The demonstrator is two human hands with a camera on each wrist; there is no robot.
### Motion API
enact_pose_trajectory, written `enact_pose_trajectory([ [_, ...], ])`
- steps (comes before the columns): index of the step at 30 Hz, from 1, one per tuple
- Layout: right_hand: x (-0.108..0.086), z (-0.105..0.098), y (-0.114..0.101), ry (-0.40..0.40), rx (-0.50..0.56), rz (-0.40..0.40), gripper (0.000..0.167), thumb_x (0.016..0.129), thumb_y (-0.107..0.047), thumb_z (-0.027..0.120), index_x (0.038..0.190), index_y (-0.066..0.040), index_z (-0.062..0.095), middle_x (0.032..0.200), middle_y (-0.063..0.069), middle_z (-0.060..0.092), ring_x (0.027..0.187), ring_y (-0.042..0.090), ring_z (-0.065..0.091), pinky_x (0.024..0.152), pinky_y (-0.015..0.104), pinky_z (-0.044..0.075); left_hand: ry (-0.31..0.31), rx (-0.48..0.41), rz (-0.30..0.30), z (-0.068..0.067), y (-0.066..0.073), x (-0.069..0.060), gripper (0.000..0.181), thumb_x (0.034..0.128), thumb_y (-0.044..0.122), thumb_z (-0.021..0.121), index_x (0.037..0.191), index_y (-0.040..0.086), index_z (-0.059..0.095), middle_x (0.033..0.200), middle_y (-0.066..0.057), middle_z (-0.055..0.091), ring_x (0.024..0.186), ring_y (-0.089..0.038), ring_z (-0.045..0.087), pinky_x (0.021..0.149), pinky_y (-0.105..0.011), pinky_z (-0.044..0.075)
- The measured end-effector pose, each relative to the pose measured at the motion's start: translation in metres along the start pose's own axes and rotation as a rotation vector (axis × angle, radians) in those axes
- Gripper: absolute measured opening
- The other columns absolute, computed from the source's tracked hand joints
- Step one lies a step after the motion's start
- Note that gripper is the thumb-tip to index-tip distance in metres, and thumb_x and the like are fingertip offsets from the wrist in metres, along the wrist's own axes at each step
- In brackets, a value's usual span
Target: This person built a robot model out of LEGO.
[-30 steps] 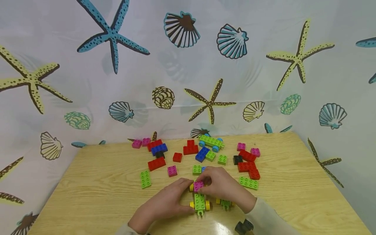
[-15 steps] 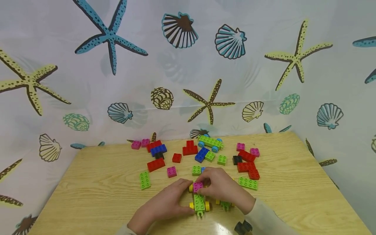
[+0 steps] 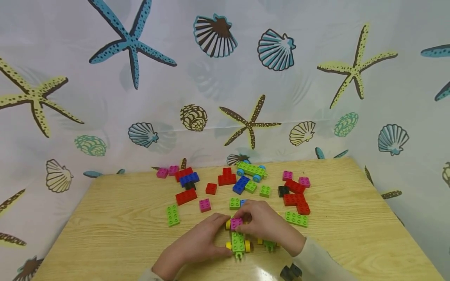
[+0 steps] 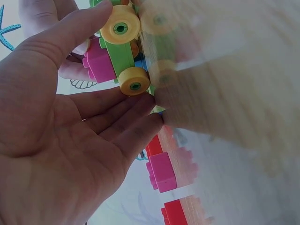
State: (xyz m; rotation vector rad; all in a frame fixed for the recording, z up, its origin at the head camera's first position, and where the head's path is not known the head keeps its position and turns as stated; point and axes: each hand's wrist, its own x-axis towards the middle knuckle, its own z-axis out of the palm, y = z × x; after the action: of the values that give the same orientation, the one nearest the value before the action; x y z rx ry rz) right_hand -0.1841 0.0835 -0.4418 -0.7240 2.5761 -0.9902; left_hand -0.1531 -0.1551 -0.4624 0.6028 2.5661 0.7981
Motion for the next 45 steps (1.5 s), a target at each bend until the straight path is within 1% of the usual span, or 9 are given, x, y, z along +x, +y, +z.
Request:
enact_pose_trajectory([
  [4, -0.005, -0.003, 0.003, 0.016, 0.006, -0.006, 0.030, 0.096, -0.022, 0.090, 0.123, -0.011, 0.085, 0.112, -0.002, 0.080, 0.102, 0.016, 0.072, 0.094, 0.037, 0.064, 0.001, -0.002, 0.002, 0.000, -0.001, 0.000, 0.093, 0.0903, 0.050, 0.094, 0.164, 0.009, 0.055, 0.164, -0.008, 0.060, 0.154, -0.032, 0.057, 0.129, -0.058, 0.048],
  [8, -0.016, -0.011, 0.013, 0.040, 0.077, 0.016, 0.035, 0.097, -0.021, 0.089, 0.129, -0.009, 0.082, 0.122, 0.003, 0.082, 0.108, 0.017, 0.076, 0.100, 0.044, 0.067, 0.003, -0.001, 0.005, 0.000, -0.001, 0.000, 0.094, 0.0903, 0.050, 0.093, 0.164, 0.008, 0.054, 0.164, -0.009, 0.059, 0.155, -0.033, 0.057, 0.129, -0.058, 0.048],
  [13, -0.033, -0.022, 0.028, 0.063, 0.167, 0.057, 0.034, 0.099, -0.022, 0.087, 0.129, -0.007, 0.081, 0.123, 0.006, 0.082, 0.106, 0.015, 0.075, 0.097, 0.039, 0.068, -0.002, -0.007, -0.013, 0.003, -0.001, -0.002, 0.095, 0.0899, 0.051, 0.093, 0.165, 0.009, 0.053, 0.165, -0.009, 0.058, 0.155, -0.033, 0.056, 0.129, -0.060, 0.047],
  [18, -0.050, -0.036, 0.037, 0.132, 0.199, 0.073, 0.034, 0.098, -0.020, 0.087, 0.128, -0.004, 0.081, 0.122, 0.009, 0.082, 0.104, 0.015, 0.076, 0.093, 0.033, 0.067, -0.008, 0.004, -0.023, 0.003, 0.000, -0.002, 0.095, 0.0898, 0.051, 0.093, 0.166, 0.010, 0.052, 0.166, -0.009, 0.058, 0.156, -0.033, 0.055, 0.130, -0.059, 0.047],
  [23, -0.063, -0.046, 0.050, 0.201, 0.156, 0.107, 0.034, 0.099, -0.021, 0.087, 0.129, -0.006, 0.081, 0.125, 0.008, 0.082, 0.108, 0.019, 0.077, 0.097, 0.040, 0.068, -0.007, -0.003, -0.021, 0.002, 0.000, -0.002, 0.095, 0.0897, 0.051, 0.093, 0.166, 0.011, 0.052, 0.166, -0.008, 0.057, 0.156, -0.032, 0.056, 0.130, -0.059, 0.047],
  [28, -0.074, -0.051, 0.066, 0.226, 0.099, 0.142, 0.035, 0.100, -0.022, 0.085, 0.129, -0.004, 0.080, 0.126, 0.009, 0.082, 0.112, 0.026, 0.078, 0.100, 0.049, 0.067, -0.003, 0.000, -0.021, 0.003, 0.001, -0.002, 0.095, 0.0895, 0.050, 0.093, 0.166, 0.011, 0.052, 0.167, -0.008, 0.057, 0.156, -0.032, 0.055, 0.129, -0.059, 0.047],
  [35, -0.084, -0.052, 0.083, 0.243, 0.072, 0.214, 0.034, 0.100, -0.023, 0.085, 0.130, -0.007, 0.081, 0.127, 0.008, 0.083, 0.114, 0.027, 0.079, 0.101, 0.051, 0.066, 0.003, 0.010, -0.014, 0.002, 0.001, -0.001, 0.095, 0.0896, 0.049, 0.094, 0.166, 0.010, 0.052, 0.167, -0.008, 0.057, 0.156, -0.032, 0.055, 0.130, -0.058, 0.047],
  [40, -0.087, -0.051, 0.089, 0.261, 0.045, 0.224, 0.036, 0.099, -0.025, 0.087, 0.129, -0.006, 0.081, 0.129, 0.010, 0.082, 0.117, 0.029, 0.079, 0.104, 0.054, 0.065, 0.007, 0.008, -0.008, 0.003, 0.001, -0.002, 0.096, 0.0887, 0.049, 0.095, 0.165, 0.009, 0.052, 0.166, -0.009, 0.057, 0.156, -0.033, 0.055, 0.130, -0.059, 0.047],
  [45, -0.090, -0.049, 0.092, 0.285, -0.004, 0.251, 0.033, 0.098, -0.022, 0.087, 0.128, -0.008, 0.082, 0.130, 0.009, 0.081, 0.120, 0.031, 0.078, 0.108, 0.056, 0.063, 0.009, 0.009, -0.006, 0.004, 0.001, -0.002, 0.096, 0.0885, 0.049, 0.095, 0.165, 0.009, 0.052, 0.167, -0.009, 0.057, 0.156, -0.033, 0.055, 0.130, -0.060, 0.047],
])
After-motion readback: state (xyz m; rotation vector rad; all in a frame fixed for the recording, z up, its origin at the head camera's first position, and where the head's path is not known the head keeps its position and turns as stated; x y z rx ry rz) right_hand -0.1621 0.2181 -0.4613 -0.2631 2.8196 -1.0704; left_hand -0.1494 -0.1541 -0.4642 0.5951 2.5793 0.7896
